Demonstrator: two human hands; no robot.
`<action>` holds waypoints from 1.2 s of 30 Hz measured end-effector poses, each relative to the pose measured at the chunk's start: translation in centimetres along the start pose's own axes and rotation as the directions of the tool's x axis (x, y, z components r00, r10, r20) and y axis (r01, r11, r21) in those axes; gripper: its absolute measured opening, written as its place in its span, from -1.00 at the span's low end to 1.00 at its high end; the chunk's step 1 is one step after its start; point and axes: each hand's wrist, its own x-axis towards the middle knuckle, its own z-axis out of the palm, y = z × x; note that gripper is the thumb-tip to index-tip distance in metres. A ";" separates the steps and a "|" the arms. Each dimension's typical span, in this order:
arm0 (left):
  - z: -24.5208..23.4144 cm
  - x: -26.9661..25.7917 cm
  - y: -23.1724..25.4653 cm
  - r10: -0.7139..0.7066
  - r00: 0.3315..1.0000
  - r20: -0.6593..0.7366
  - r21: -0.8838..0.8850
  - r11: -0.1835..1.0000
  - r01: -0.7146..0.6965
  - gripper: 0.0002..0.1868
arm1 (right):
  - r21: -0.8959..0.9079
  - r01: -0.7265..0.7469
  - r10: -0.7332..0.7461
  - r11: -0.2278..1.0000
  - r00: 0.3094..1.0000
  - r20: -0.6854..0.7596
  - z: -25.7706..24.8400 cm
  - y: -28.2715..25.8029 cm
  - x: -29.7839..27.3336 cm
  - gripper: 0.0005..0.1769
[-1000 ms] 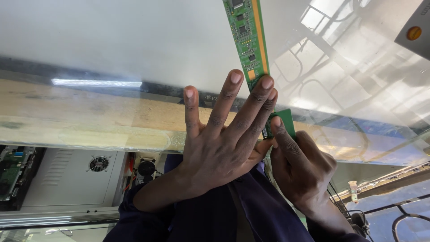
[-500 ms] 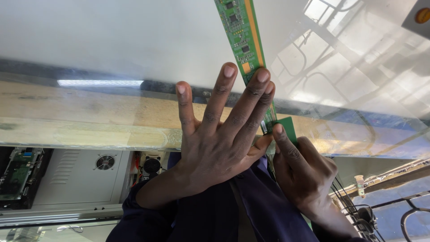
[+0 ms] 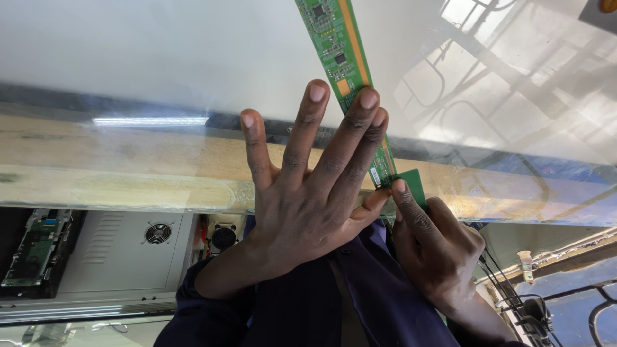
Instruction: Inspecting and positioning electronic circuit boards on a light table for repair.
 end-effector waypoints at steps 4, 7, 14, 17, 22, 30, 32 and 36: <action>0.4 -0.1 0.1 0.007 1.000 -0.020 0.007 1.000 -0.007 -0.33 | -0.027 -0.003 0.002 1.000 1.000 -0.016 0.1 0.1 0.0 -0.46; 0.3 -0.1 0.2 -0.001 1.000 -0.005 0.006 1.000 0.001 -0.29 | -0.021 0.006 -0.005 1.000 1.000 0.005 -0.2 0.0 -0.1 -0.52; 0.2 -0.1 0.2 -0.015 0.999 -0.030 -0.001 1.000 0.015 -0.31 | -0.052 0.012 -0.011 0.999 0.999 0.030 -0.5 -0.2 0.2 -0.52; 0.1 -0.1 0.2 -0.003 1.000 0.016 -0.008 1.000 0.003 -0.26 | -0.062 0.008 -0.007 0.998 1.000 0.003 -0.3 -0.1 -0.3 -0.51; 0.3 0.0 0.2 -0.006 1.000 -0.017 -0.008 1.000 0.006 -0.28 | -0.055 -0.011 0.012 0.998 1.000 0.020 -0.3 -0.1 -0.8 -0.50; 0.4 0.0 0.1 -0.002 1.000 -0.008 -0.006 1.000 0.002 -0.28 | -0.030 0.011 -0.011 0.999 1.000 0.001 0.2 0.5 -0.8 -0.48; 0.3 -0.2 0.2 -0.003 1.000 0.029 -0.001 1.000 0.003 -0.24 | -0.052 0.015 -0.014 0.999 1.000 0.013 0.3 0.7 -1.0 -0.45; 0.3 -0.1 0.2 -0.003 1.000 -0.010 -0.009 1.000 0.003 -0.31 | -0.030 0.039 -0.040 0.999 0.999 -0.025 0.5 0.8 -0.5 -0.46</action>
